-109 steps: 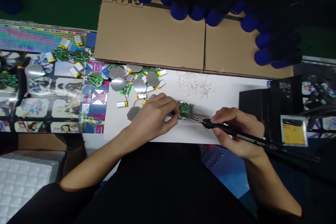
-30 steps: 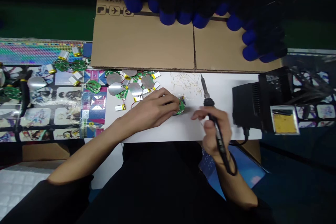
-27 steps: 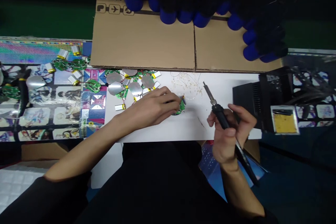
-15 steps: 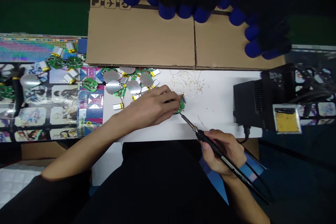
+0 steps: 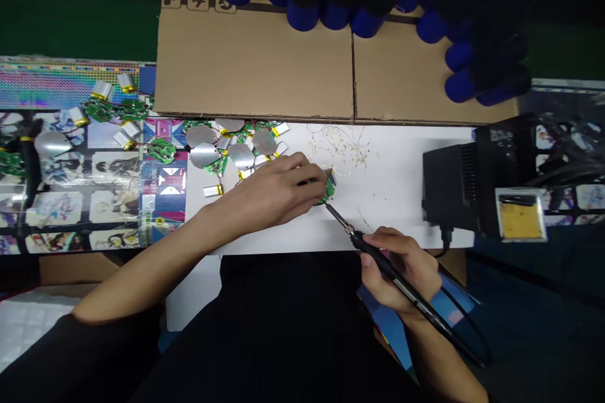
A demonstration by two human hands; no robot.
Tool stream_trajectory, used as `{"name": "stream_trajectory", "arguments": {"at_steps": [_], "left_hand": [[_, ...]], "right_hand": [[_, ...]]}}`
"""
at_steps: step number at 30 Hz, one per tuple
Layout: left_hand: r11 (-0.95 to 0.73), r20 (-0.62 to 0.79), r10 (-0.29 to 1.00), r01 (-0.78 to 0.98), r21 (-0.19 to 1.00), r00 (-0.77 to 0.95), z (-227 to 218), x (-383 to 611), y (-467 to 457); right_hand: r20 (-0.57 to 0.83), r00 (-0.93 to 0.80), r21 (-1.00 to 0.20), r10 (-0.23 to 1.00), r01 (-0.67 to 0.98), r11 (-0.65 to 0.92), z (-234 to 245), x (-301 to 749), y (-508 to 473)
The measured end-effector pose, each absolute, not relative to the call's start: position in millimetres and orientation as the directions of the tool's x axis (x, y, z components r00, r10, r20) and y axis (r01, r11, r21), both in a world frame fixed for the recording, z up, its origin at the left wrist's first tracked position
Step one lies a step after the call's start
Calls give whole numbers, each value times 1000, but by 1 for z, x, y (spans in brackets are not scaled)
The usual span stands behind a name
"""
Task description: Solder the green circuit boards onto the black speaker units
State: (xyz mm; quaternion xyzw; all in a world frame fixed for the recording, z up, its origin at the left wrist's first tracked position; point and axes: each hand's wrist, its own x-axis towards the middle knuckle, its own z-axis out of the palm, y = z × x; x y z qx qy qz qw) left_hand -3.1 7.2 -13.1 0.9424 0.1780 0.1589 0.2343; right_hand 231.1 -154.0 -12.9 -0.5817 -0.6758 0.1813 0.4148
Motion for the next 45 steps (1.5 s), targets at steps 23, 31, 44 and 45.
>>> {"name": "stream_trajectory", "arguments": {"at_steps": [23,31,44,45], "left_hand": [[-825,177,409,279,491,895,-10,-1,8],[-816,199,454,316,484,868,-10,-6,4],[-414,70,729,357,837,680,-24,-11,-18],[-393,67,742,351,850,667,-19,-17,-15]], "right_hand": [[433,61,-734,899,603,312,-6,235,-159],[337,512,-895,790,435,100,-31,256,-146],[183,475,-939,861,342,11,-78,256,-124],[175,467,-940,867,342,6,-79,256,-123]]}}
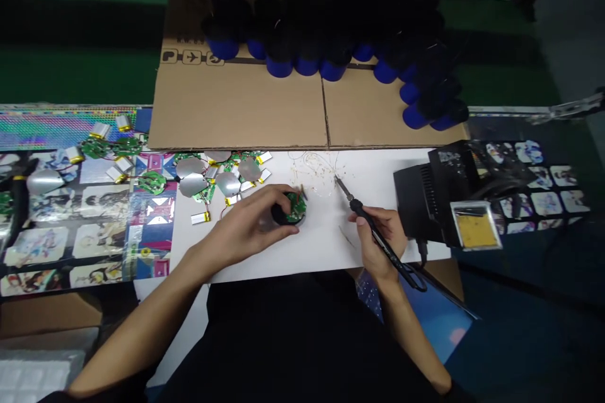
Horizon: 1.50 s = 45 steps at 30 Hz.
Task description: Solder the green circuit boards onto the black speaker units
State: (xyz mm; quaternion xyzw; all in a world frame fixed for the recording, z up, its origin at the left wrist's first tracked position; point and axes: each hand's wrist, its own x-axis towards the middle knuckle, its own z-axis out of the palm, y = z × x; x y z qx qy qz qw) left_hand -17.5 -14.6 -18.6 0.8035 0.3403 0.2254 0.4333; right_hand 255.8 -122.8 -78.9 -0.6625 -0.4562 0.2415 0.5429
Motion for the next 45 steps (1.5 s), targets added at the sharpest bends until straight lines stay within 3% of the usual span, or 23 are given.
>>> {"name": "stream_trajectory", "arguments": {"at_steps": [3,6,11,15,19,24,30,34,38,45], "left_hand": [[-334,111,825,320,886,554,-1,-46,5],[-369,262,900,291,883,348,11,-80,39],[-387,489,868,493,779,-90,4,-135,119],[-176,416,880,653,737,-231,-17,-172,176],[19,279,908,697,717,-311,-36,-189,198],[24,239,932,703,711,-273,-39,-187,196],[-200,520,835,778,595,-183,-17,-156,201],[-348,421,903,724,596,88,4,-101,195],[-602,422,798,610,515,431,5,-37,192],[-557,312,830,644,525,463,-32,43,196]], "right_hand": [[151,459,-937,876,348,-21,-80,257,-121],[145,466,-939,873,344,-27,-82,258,-122],[168,462,-945,871,326,10,-85,258,-126],[154,456,-937,876,349,-17,-85,258,-125],[190,453,-931,871,365,13,-83,258,-125],[209,461,-923,862,384,19,-83,258,-124],[225,457,-919,860,392,33,-81,258,-122],[223,450,-925,865,377,43,-81,258,-121],[236,448,-925,862,376,58,-81,260,-122],[278,525,-933,804,346,96,-68,243,-122]]}}
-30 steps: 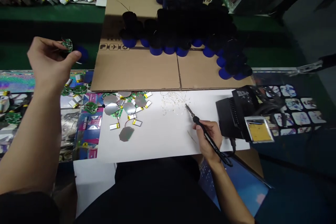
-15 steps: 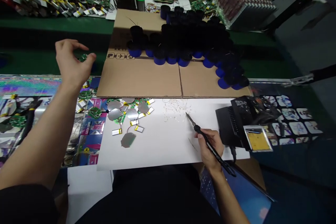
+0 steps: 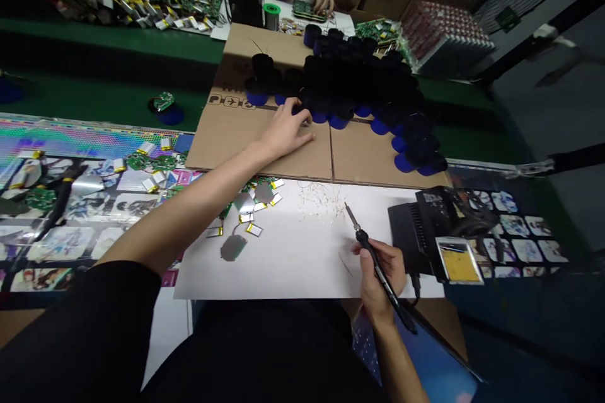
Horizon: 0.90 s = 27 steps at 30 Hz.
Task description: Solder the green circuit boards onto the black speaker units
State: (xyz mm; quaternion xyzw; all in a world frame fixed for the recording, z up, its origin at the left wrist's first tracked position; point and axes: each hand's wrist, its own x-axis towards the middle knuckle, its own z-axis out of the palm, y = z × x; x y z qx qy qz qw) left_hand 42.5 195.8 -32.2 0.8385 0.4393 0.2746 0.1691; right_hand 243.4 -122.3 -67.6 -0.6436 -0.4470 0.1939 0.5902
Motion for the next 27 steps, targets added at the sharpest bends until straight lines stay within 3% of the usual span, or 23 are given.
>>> {"name": "stream_trajectory", "arguments": {"at_steps": [3,7,10,13,16,22,24,27], "left_hand": [[-535,365,844,647,543,392,-40,48,200],[-580,460,813,562,590,356,-40,32,209],[-587,470,810,473,658,351,-35,15,211],[-538,455,840,350,767,295,-26,-6,202],[-487,431,867,235,841,252,-10,-31,179],[-385,307,905,260,886,295,20,-76,96],[-395,257,877,303,867,406,20,-81,65],[-477,201,783,360,802,589,8,-74,22]], "right_hand": [[255,531,-961,808,234,149,-61,215,-116],[253,352,-967,901,111,228,-64,173,-104],[290,205,-937,935,262,233,-71,145,-90],[352,-8,-790,936,533,301,-76,122,-75],[336,-129,-698,933,630,339,-77,110,-66],[320,5,-812,947,516,272,-73,140,-75],[270,97,-898,958,383,215,-68,163,-82],[279,245,-929,929,314,196,-57,197,-87]]}}
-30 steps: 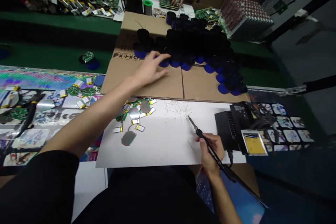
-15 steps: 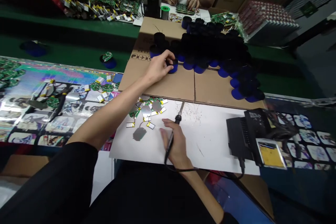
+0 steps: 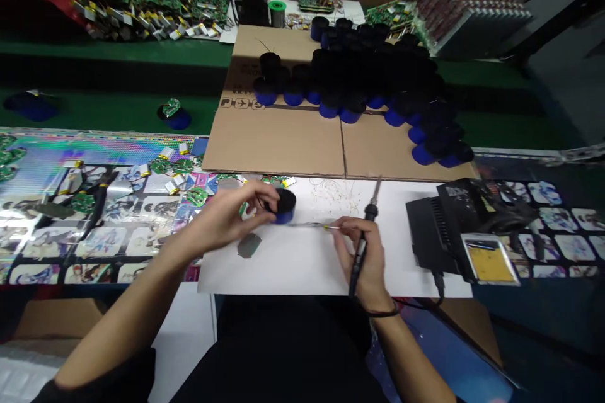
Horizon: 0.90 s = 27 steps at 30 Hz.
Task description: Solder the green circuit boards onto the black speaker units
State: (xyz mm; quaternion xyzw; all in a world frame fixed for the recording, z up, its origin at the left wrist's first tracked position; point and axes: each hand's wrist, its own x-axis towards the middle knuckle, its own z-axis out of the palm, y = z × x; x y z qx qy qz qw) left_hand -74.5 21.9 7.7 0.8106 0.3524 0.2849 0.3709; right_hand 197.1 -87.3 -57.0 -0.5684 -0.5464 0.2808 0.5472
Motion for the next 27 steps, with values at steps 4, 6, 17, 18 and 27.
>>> {"name": "stream_trajectory", "arguments": {"at_steps": [4,6,17,18,27], "left_hand": [[-596,203,660,340,727,723,-18,-45,-22],[-613,210,640,327,719,739,-25,-31,-34],[298,-242,779,-3,955,579,-10,15,3],[306,-229,795,-45,951,562,-10,17,7],[200,-122,866,-112,973,484,-3,25,4]], "right_hand": [[403,321,-905,857,277,323,-38,228,-84],[475,327,-872,817,297,388,-31,234,-81],[575,180,-798,798,338,499,-25,215,-93],[573,176,-796,801,352,492,-25,215,-94],[494,170,-815,852,433,386,-38,222,-89]]}}
